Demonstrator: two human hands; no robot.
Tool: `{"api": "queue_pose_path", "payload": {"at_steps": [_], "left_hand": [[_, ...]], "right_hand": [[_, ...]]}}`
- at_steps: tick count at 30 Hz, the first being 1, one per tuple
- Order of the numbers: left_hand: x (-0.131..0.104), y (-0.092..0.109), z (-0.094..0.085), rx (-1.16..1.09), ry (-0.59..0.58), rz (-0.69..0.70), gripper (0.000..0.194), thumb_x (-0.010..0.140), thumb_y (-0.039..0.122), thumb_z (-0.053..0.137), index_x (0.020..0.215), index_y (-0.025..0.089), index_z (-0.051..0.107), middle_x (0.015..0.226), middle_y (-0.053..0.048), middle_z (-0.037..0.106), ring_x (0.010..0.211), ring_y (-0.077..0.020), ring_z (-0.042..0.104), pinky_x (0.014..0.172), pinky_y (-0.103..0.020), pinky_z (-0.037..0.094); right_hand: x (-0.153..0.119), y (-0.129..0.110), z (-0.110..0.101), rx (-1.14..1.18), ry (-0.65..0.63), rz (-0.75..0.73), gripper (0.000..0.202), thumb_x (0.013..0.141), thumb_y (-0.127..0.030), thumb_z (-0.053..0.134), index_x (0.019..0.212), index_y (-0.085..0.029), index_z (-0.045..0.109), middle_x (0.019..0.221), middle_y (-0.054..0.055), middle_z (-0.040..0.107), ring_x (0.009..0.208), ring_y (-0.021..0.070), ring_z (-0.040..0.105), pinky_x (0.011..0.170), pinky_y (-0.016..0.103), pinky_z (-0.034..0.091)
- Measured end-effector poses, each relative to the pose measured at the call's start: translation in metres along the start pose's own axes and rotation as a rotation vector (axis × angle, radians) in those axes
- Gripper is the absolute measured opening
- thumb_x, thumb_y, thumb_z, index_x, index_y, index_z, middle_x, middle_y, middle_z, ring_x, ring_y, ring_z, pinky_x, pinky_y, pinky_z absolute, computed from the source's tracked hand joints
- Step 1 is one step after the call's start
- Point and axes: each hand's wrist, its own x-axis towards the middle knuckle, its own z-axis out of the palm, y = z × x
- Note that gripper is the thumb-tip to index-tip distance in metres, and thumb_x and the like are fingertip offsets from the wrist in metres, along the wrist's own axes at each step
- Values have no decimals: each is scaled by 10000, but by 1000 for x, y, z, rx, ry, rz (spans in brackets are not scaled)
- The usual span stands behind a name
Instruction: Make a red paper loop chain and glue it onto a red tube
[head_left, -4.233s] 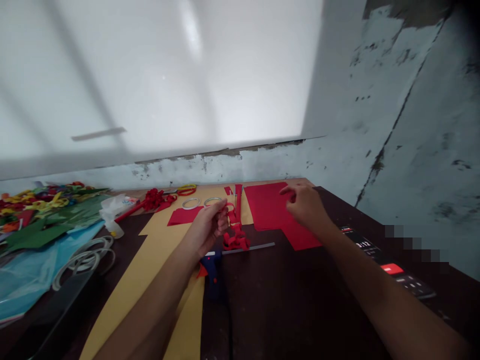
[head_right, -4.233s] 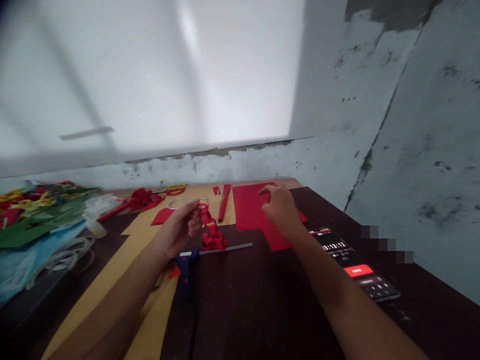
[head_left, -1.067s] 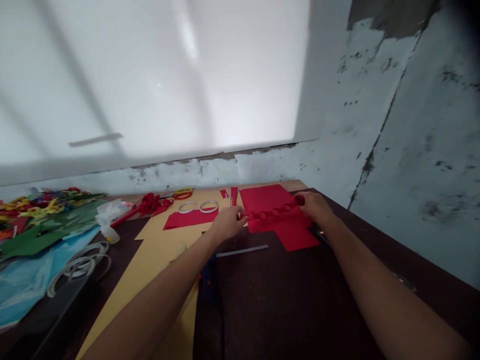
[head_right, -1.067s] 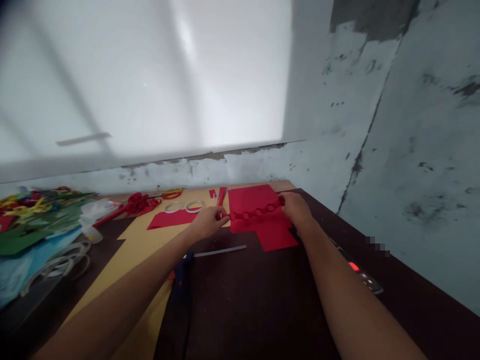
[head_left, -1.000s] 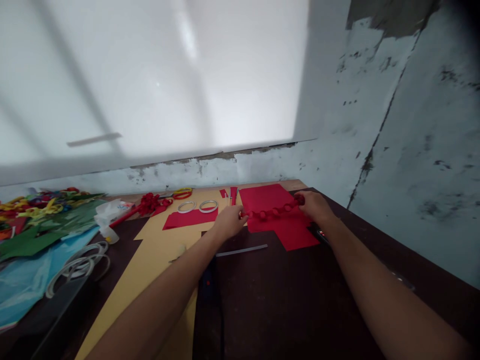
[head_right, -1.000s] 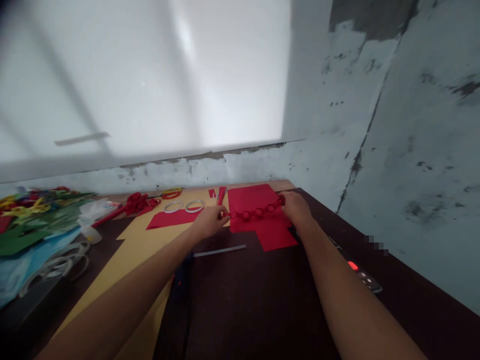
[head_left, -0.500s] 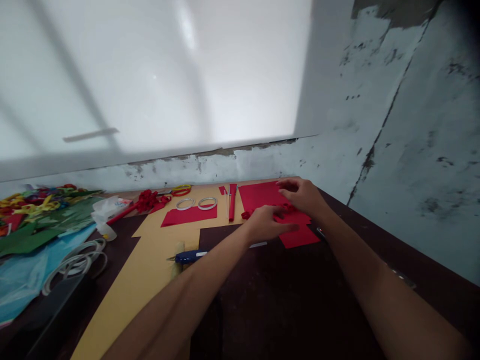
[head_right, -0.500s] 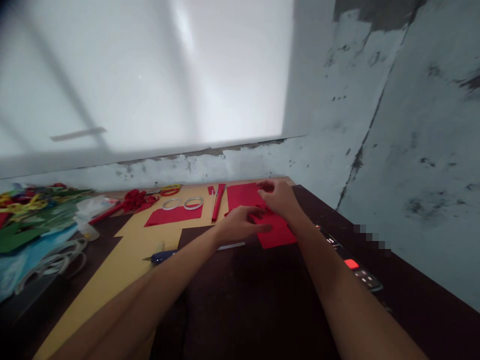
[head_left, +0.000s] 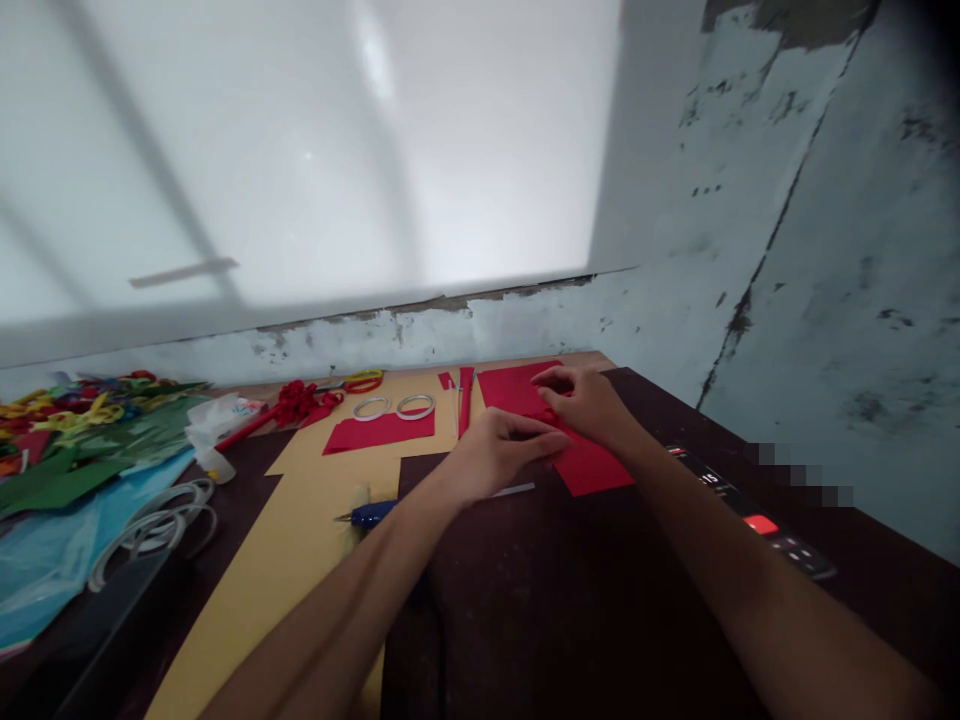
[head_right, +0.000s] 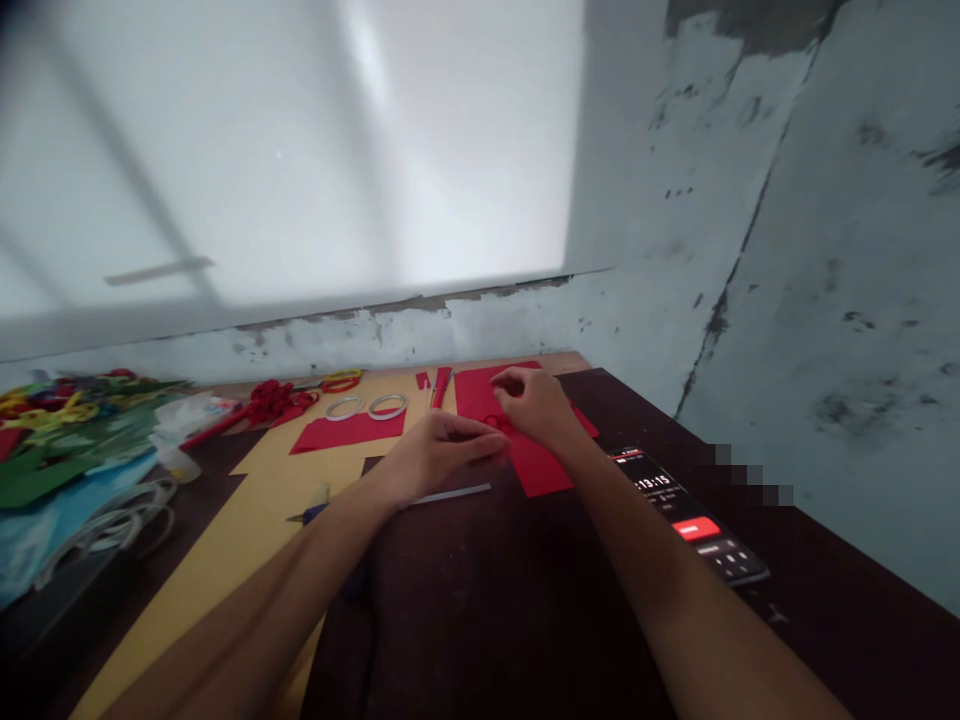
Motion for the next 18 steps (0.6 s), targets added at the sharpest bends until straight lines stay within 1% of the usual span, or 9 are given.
{"api": "queue_pose_path", "payload": {"at_steps": [3,5,6,8,10,12,14,16,18], "left_hand": [[-11,5,-11,29,74,22,325,880,427,618,818,146,770,713,-37,685,594,-102,533,548,-225,383],[-15,3,-10,104,169,71,307,887,422,618,888,158,774,752,-41,705,612,-105,555,570,-226,424],[-17,-1,-7,162,224,127,283,880,411,634,929,170,774,784,-43,715,625,-108,568,579,-229,442],[-17,-8,2,298,312,314,221,851,349,688,996,200,765,891,-52,726,703,-121,612,634,-240,490],[-17,-16,12,428,332,516,207,855,293,688,1034,210,752,997,-68,718,833,-142,649,752,-272,535],[-16,-21,20,537,335,634,224,878,274,659,1075,199,733,1032,-81,709,937,-167,654,857,-316,545],[-15,-25,24,602,334,674,259,882,274,651,1119,188,712,1037,-85,706,981,-183,649,895,-345,549],[-14,-29,24,614,337,695,268,869,270,669,1120,186,710,1035,-82,707,967,-184,654,878,-344,564],[-12,-32,24,606,348,719,231,863,262,681,1074,183,728,1003,-74,715,924,-176,663,836,-329,577]], "right_hand": [[-2,-1,5,-78,1,-45,186,818,-167,605,944,-176,742,941,62,759,856,192,692,798,300,516],[-3,-1,9,-121,-8,-60,185,814,-157,609,941,-176,743,933,61,762,857,194,697,789,292,512],[-4,-1,12,-134,-18,-60,185,813,-156,610,940,-176,744,925,59,763,854,195,699,783,288,510],[-5,-1,17,-153,-47,-52,182,811,-159,615,938,-176,745,913,57,764,853,198,702,774,282,507],[-6,-1,23,-170,-88,-41,174,815,-171,619,935,-176,745,904,56,765,853,201,703,769,278,505],[-7,-2,27,-175,-134,-39,157,825,-190,624,924,-178,744,907,57,765,850,199,703,765,273,503],[-8,-3,30,-172,-162,-51,150,835,-207,622,920,-184,744,930,56,765,865,198,701,773,270,502],[-9,-5,31,-186,-160,-57,155,842,-206,614,924,-187,744,956,57,765,898,204,697,797,275,499],[-9,-7,33,-205,-166,-56,166,846,-197,603,931,-189,745,964,54,766,910,206,694,812,280,497]]}}
